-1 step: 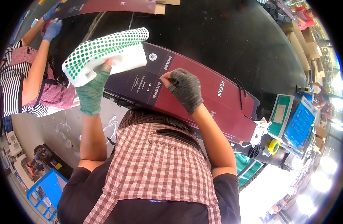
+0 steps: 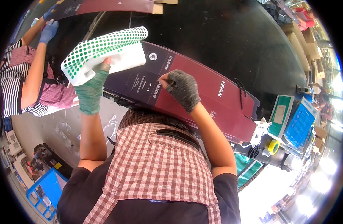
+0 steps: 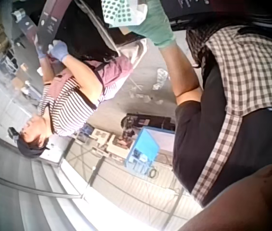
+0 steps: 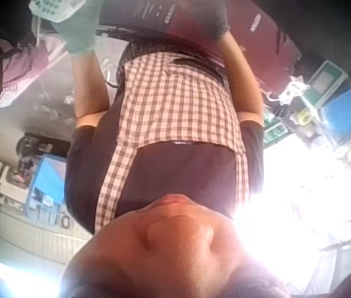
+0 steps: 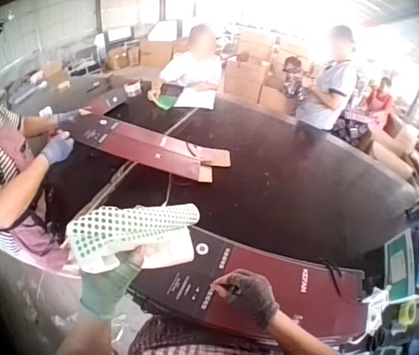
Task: The person organizes and stacks burgundy boxes on a table, then handles a sheet of green and white circular stickers to apply them to the boxes one by one.
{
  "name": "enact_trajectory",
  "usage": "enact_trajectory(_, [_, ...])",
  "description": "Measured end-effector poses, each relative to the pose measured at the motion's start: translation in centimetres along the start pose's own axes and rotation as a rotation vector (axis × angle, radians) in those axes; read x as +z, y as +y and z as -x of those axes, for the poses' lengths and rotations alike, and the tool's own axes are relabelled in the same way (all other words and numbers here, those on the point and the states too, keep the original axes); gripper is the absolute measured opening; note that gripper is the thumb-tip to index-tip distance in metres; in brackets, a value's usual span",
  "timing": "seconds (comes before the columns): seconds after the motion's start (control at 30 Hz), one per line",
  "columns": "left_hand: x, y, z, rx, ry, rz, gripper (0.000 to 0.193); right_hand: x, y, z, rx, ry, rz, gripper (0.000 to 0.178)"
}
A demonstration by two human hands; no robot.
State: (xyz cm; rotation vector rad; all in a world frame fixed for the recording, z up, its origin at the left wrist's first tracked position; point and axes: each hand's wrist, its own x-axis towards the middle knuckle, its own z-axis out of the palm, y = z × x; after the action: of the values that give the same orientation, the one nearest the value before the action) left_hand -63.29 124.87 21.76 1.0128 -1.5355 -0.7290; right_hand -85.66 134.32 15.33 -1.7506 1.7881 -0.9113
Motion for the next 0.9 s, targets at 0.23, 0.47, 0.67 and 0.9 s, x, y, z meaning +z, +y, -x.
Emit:
enact_trajectory(0.23, [-0.8,-1.2,-0.1,0.048,0.0,-0.104,0.031,3.5,1.5,-0.7,-0.417,0.05,0.238,0.01])
enact_trajectory(0.47, [-0.9,-2.2,0.1,-0.007,0.004,0.033,0.037,3.3,1.6,-0.3,-0.635,-0.083,0.469,0.01])
enact_trajectory(0.67, [-0.9,-2.0,-0.3,-0.024,0.009,-0.023,0.033,2.7,-0.1,0.0,-0.53,-0.363,0.549,0.029])
enact_trajectory(0.9, [-1.6,-2.2,-0.9,-0.017,-0.002,-0.029,0.025,2.4,-2.0,3.2,-0.243,-0.395,0.593,0.066])
